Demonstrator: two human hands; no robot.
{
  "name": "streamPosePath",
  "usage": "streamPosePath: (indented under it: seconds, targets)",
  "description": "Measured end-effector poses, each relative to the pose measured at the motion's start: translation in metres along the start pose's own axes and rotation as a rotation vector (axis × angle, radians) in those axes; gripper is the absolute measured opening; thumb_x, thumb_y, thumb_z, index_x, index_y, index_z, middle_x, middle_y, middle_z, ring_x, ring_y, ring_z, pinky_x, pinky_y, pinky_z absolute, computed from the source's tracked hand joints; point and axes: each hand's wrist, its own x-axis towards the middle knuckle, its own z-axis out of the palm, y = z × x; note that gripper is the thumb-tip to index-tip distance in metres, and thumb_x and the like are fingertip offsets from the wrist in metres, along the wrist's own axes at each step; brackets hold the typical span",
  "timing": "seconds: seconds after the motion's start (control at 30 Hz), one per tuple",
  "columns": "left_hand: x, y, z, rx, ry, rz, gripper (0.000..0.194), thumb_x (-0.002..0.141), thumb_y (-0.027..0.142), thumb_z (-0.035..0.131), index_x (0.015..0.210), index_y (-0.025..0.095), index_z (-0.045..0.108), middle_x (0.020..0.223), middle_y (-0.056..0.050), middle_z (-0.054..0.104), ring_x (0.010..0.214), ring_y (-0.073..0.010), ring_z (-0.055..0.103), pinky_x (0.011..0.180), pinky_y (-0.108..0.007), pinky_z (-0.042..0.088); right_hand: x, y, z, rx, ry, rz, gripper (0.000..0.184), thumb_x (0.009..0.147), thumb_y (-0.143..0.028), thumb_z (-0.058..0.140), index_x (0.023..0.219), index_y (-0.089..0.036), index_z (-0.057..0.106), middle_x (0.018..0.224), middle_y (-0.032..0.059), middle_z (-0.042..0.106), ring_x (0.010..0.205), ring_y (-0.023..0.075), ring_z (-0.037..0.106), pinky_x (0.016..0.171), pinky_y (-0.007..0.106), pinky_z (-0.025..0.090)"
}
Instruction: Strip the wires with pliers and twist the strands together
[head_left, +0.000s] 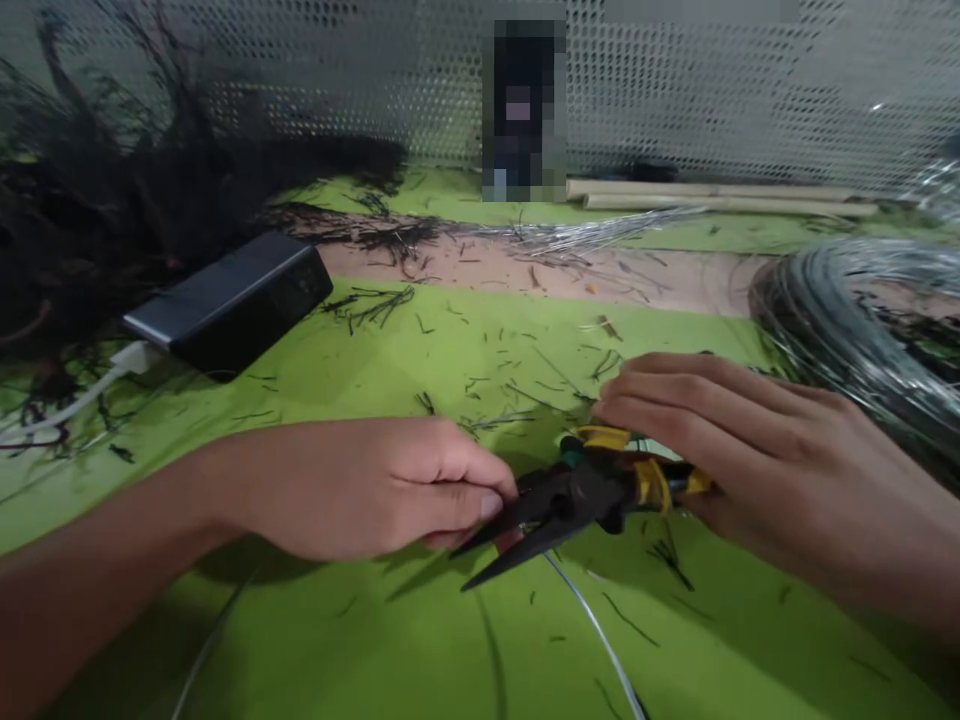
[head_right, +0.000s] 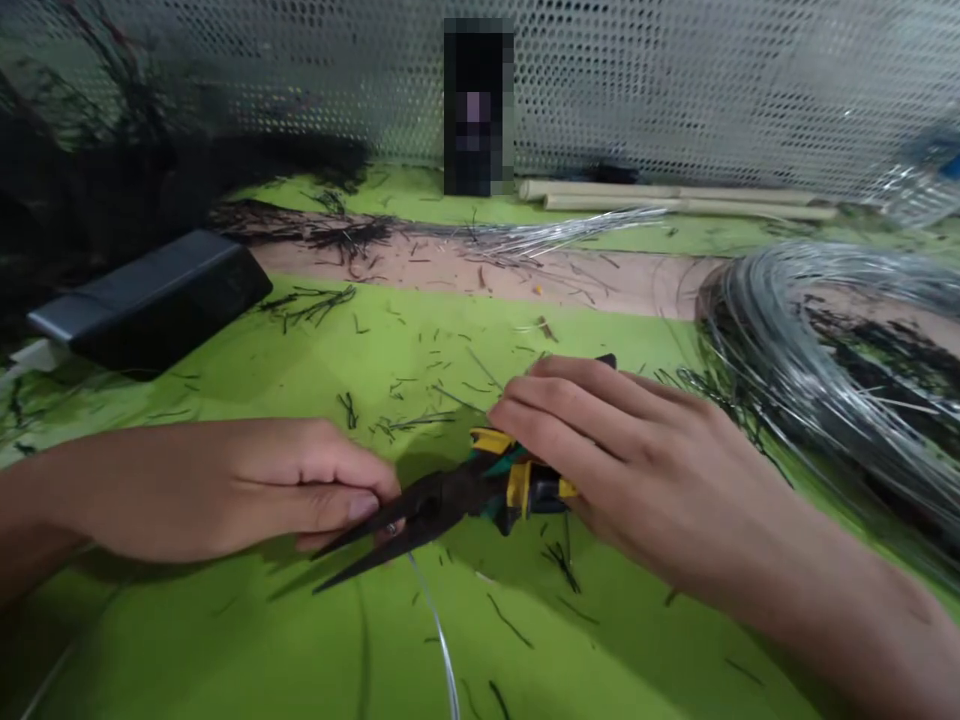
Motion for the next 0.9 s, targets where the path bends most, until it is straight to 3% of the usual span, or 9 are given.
streamPosePath:
  seconds: [0.1,0.13,0.37,0.6,0.77,0.9]
  targets:
    - [0.002,0.001,-0.003,-0.077,-0.211,-0.055,0.034,0.103,0.034,0.043,0.074,0.022,0.056,0.07,-0.001,0.06,0.065,-0.0156,0.058,0.055,-0.021,0.042,0.001,0.003,0.001,-0.001,-0.016,-0.034,0.042,0.103,-0.008,0.044,0.14,-0.015,0.062,0.138,0.0133,0.074,0.131,0.0353,0.068,0.092,0.053,0.068]
    - [0.003,0.002,-0.003,-0.085,-0.226,-0.065,0.034,0.103,0.035,0.042,0.074,0.022,0.053,0.071,-0.002,0.058,0.067,-0.0162,0.058,0.054,-0.021,0.041,0.001,0.003,0.001,0.006,-0.029,-0.035,0.042,0.105,-0.009,0.042,0.141,-0.016,0.061,0.14,0.0135,0.074,0.133,0.0353,0.067,0.092,0.053,0.068]
    - [0.002,0.003,-0.002,-0.112,-0.232,-0.057,0.027,0.102,0.032,0.045,0.083,0.022,0.061,0.076,-0.002,0.058,0.067,-0.0169,0.054,0.053,-0.025,0.036,0.003,0.003,0.003,0.025,-0.025,-0.068,0.047,0.101,-0.002,0.042,0.141,-0.017,0.061,0.139,0.013,0.073,0.136,0.0354,0.064,0.098,0.053,0.064]
    - [-0.012,0.015,0.004,-0.027,-0.166,0.054,0.029,0.102,0.024,0.049,0.074,0.021,0.055,0.064,0.003,0.054,0.054,-0.0119,0.048,0.05,-0.026,0.034,0.01,-0.008,-0.007,-0.106,0.008,-0.092,0.031,0.11,-0.009,0.042,0.132,-0.019,0.062,0.131,0.0128,0.076,0.128,0.0333,0.066,0.078,0.044,0.056]
    - [-0.02,0.023,0.004,0.022,-0.099,0.06,0.031,0.101,0.022,0.05,0.07,0.021,0.053,0.063,0.003,0.053,0.055,-0.012,0.049,0.051,-0.026,0.034,0.013,-0.018,-0.018,-0.206,0.057,-0.108,0.03,0.109,-0.003,0.044,0.126,-0.017,0.063,0.125,0.0109,0.078,0.122,0.0317,0.066,0.077,0.042,0.049]
    - [-0.023,0.026,0.002,-0.044,-0.111,0.103,0.029,0.1,0.019,0.051,0.072,0.021,0.055,0.06,0.004,0.052,0.053,-0.0116,0.047,0.052,-0.025,0.035,0.016,-0.021,-0.021,-0.243,0.09,-0.138,0.028,0.111,-0.007,0.041,0.123,-0.018,0.064,0.119,0.0103,0.081,0.115,0.0321,0.069,0.075,0.042,0.051]
